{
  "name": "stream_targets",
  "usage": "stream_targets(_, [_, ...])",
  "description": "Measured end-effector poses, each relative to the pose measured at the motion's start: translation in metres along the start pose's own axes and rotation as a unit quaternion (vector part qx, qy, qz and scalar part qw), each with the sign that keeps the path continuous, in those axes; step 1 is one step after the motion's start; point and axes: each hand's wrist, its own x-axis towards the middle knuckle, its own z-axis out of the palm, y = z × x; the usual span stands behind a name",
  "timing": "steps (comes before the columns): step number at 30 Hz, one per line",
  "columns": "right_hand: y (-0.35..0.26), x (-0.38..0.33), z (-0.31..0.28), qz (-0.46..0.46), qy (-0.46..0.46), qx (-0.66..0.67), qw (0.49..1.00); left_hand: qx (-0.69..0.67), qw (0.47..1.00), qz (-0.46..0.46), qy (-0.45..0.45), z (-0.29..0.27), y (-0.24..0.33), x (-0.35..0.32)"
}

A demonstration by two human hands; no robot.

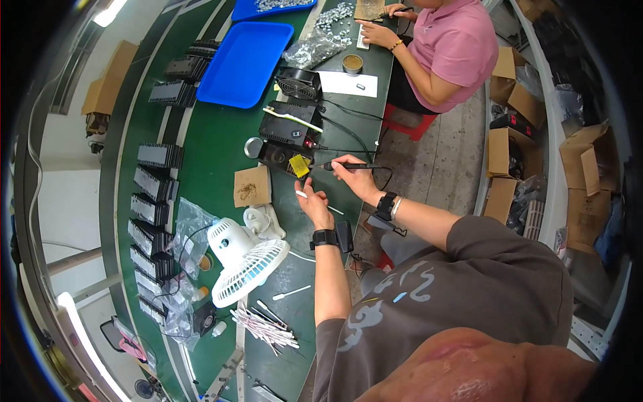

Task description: Soldering wires to small electronic components on a factory assembly line.

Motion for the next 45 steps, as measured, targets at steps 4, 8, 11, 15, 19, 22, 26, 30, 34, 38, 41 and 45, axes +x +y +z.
stream_targets(4, [-0.002,0.005,0.014,0.060,0.018,0.089,0.994,0.007,1.000,-0.003,0.001,-0.002,-0.001,0.000])
stream_targets(8, [0.007,0.009,0.015,0.098,0.026,0.109,0.989,-0.009,1.000,-0.017,-0.017,-0.005,-0.006,0.004])
stream_targets(11, [0.010,0.009,0.011,0.103,0.026,0.095,0.990,-0.033,0.998,-0.022,-0.038,-0.008,-0.007,0.006])
stream_targets(15, [0.011,0.009,0.011,0.099,0.029,0.086,0.991,-0.048,0.998,-0.013,-0.042,-0.011,-0.006,0.003])
stream_targets(19, [0.010,0.008,0.011,0.076,0.029,0.056,0.995,-0.054,0.996,-0.020,-0.068,-0.007,-0.004,0.001])
stream_targets(22, [0.009,0.005,0.012,0.058,0.029,0.038,0.997,-0.060,0.996,-0.024,-0.069,-0.005,-0.003,0.004])
stream_targets(26, [0.004,0.003,0.009,0.063,0.031,0.045,0.997,-0.064,0.995,-0.028,-0.067,-0.006,-0.005,0.004])
stream_targets(30, [0.001,0.000,0.011,0.064,0.019,0.045,0.997,-0.072,0.995,-0.034,-0.058,-0.006,-0.004,0.004])
stream_targets(34, [0.008,-0.002,0.006,0.017,-0.007,0.029,0.999,-0.086,0.994,-0.013,-0.068,-0.004,-0.006,0.000])
stream_targets(38, [0.004,-0.006,0.005,-0.040,-0.028,-0.055,0.997,-0.054,0.996,0.024,-0.074,-0.001,-0.003,0.001])
stream_targets(41, [-0.001,-0.009,0.000,-0.078,-0.052,-0.102,0.990,-0.024,0.996,0.037,-0.072,0.002,-0.002,0.000])
stream_targets(45, [-0.007,-0.009,-0.010,-0.123,-0.100,-0.149,0.976,0.002,0.997,0.042,-0.072,0.003,-0.001,-0.002])
